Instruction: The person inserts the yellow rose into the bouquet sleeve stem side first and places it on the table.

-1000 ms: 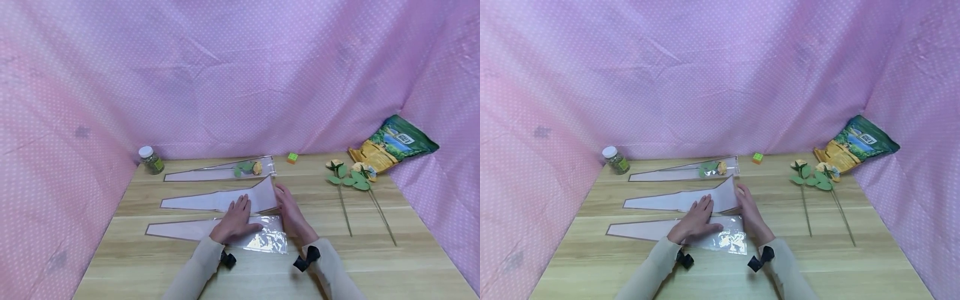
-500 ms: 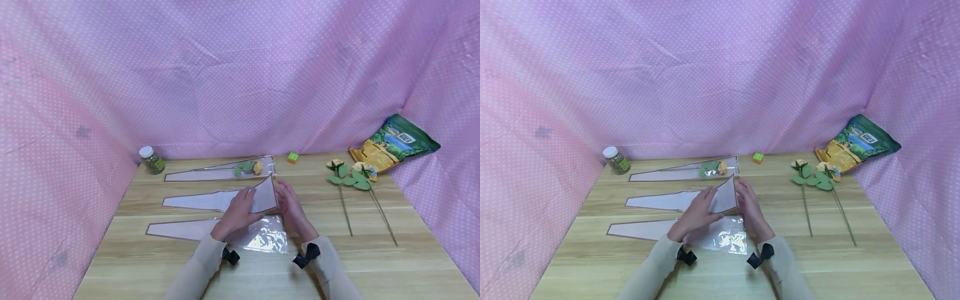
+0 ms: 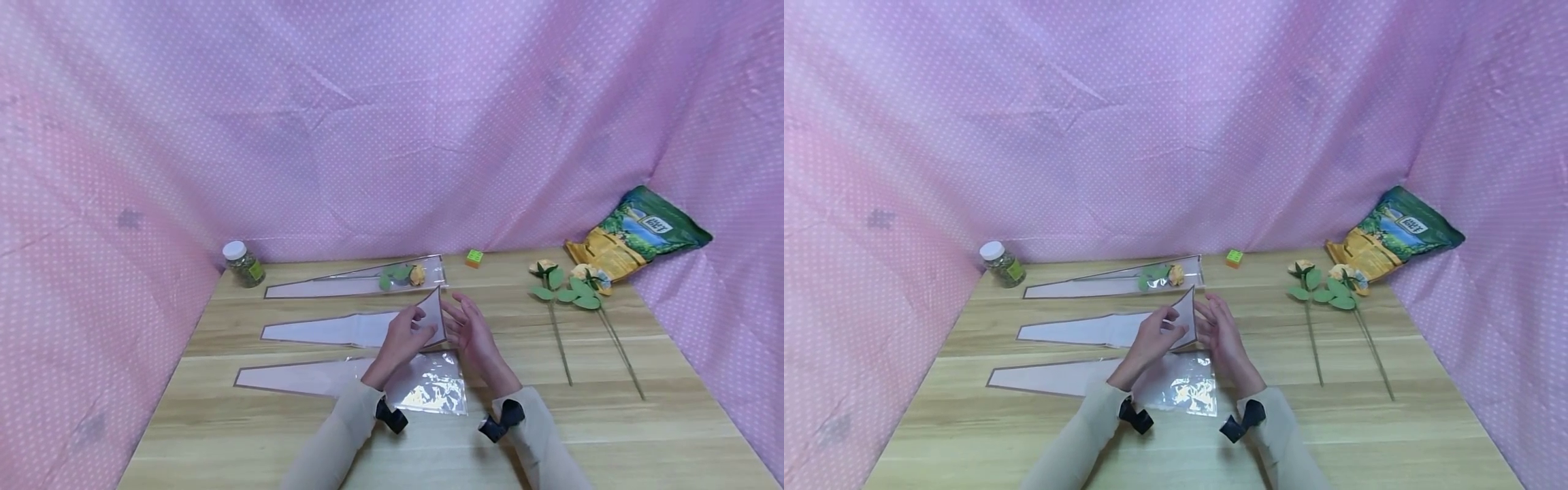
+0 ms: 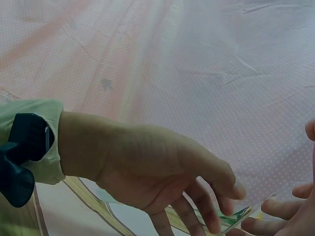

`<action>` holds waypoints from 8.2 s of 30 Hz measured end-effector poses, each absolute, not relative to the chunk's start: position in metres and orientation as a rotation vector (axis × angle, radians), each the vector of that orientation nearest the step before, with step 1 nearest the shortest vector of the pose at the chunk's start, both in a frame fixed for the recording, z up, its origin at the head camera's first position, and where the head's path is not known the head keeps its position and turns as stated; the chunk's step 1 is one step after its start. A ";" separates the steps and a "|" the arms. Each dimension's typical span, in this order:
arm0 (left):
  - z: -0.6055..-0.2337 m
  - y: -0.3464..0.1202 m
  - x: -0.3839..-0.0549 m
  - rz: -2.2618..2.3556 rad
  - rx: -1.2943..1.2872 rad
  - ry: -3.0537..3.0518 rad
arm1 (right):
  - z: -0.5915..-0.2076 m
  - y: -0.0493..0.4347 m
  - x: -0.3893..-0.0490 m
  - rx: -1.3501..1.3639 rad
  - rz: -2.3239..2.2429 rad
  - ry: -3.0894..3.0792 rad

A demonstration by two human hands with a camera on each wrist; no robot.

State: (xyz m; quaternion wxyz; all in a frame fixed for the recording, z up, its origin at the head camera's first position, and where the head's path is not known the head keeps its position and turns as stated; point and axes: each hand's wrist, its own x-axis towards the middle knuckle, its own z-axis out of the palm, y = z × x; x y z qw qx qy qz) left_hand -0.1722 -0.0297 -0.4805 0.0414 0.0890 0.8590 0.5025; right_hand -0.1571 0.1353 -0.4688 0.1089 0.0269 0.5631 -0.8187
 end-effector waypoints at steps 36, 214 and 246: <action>-0.486 -0.046 -0.183 1.569 0.094 2.564 | -0.487 0.121 -0.158 0.153 -2.196 1.977; -0.491 -0.022 -0.179 1.662 0.049 2.608 | -0.464 0.295 -0.174 0.569 -2.785 1.614; -0.490 -0.024 -0.181 1.682 0.101 2.610 | -0.458 0.212 -0.179 0.534 -3.080 1.373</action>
